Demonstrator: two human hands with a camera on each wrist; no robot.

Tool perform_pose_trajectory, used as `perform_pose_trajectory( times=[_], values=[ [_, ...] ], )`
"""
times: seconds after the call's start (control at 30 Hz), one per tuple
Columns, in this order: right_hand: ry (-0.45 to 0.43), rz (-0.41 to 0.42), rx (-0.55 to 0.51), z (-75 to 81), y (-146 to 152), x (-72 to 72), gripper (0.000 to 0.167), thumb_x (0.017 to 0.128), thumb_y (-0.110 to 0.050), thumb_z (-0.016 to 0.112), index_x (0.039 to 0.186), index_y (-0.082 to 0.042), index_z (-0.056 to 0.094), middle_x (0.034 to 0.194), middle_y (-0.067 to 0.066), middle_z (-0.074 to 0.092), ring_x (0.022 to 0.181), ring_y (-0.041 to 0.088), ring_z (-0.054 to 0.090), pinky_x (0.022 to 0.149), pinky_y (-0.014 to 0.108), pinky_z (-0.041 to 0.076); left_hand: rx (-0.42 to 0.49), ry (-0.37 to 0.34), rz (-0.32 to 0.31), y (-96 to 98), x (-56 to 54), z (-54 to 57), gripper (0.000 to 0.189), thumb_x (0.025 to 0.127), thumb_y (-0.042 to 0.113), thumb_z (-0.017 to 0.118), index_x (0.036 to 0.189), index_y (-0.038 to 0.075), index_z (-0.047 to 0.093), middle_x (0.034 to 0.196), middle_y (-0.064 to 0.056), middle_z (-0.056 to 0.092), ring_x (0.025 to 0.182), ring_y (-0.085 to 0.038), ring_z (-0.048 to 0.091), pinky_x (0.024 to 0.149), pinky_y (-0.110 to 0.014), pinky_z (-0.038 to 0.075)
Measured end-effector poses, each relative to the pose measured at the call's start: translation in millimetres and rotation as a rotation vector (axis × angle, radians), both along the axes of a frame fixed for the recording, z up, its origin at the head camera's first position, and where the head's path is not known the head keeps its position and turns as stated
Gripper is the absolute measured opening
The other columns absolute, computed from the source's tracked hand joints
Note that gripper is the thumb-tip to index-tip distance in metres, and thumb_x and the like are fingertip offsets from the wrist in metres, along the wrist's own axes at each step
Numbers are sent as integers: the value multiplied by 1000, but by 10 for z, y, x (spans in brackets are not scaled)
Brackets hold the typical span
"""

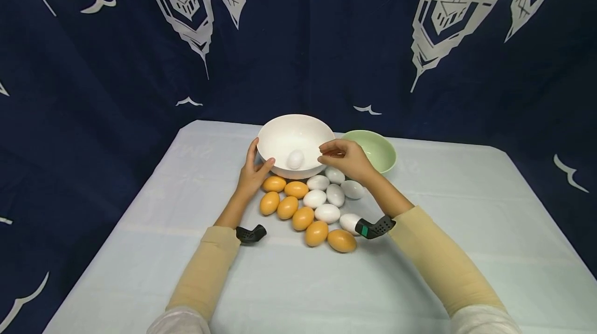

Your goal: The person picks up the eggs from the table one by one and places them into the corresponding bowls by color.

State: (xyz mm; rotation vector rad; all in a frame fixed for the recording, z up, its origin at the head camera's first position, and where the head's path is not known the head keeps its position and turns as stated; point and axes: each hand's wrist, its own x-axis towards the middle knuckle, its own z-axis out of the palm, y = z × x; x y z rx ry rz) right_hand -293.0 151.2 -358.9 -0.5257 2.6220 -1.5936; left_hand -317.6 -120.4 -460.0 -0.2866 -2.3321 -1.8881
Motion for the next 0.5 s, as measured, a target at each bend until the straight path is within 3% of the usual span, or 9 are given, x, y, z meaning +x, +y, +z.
perform_pose_trajectory(
  times=[0.23, 0.5],
  values=[
    [-9, 8, -5, -26, 119, 162, 34, 90, -12, 71, 116, 7, 64, 115, 21, 65, 105, 30, 61, 92, 38, 52, 5, -2, 0, 0, 19, 4, 76, 97, 37, 61, 157, 31, 14, 162, -4, 12, 127, -36, 49, 100, -43, 47],
    [-23, 10, -37, -124, 263, 311, 34, 90, -11, 71, 117, 9, 63, 114, 26, 64, 103, 28, 62, 87, 26, 53, 3, 1, 0, 7, 18, -4, 76, 98, 35, 60, 157, 29, 13, 162, -4, 10, 130, -35, 46, 102, -42, 45]
  ],
)
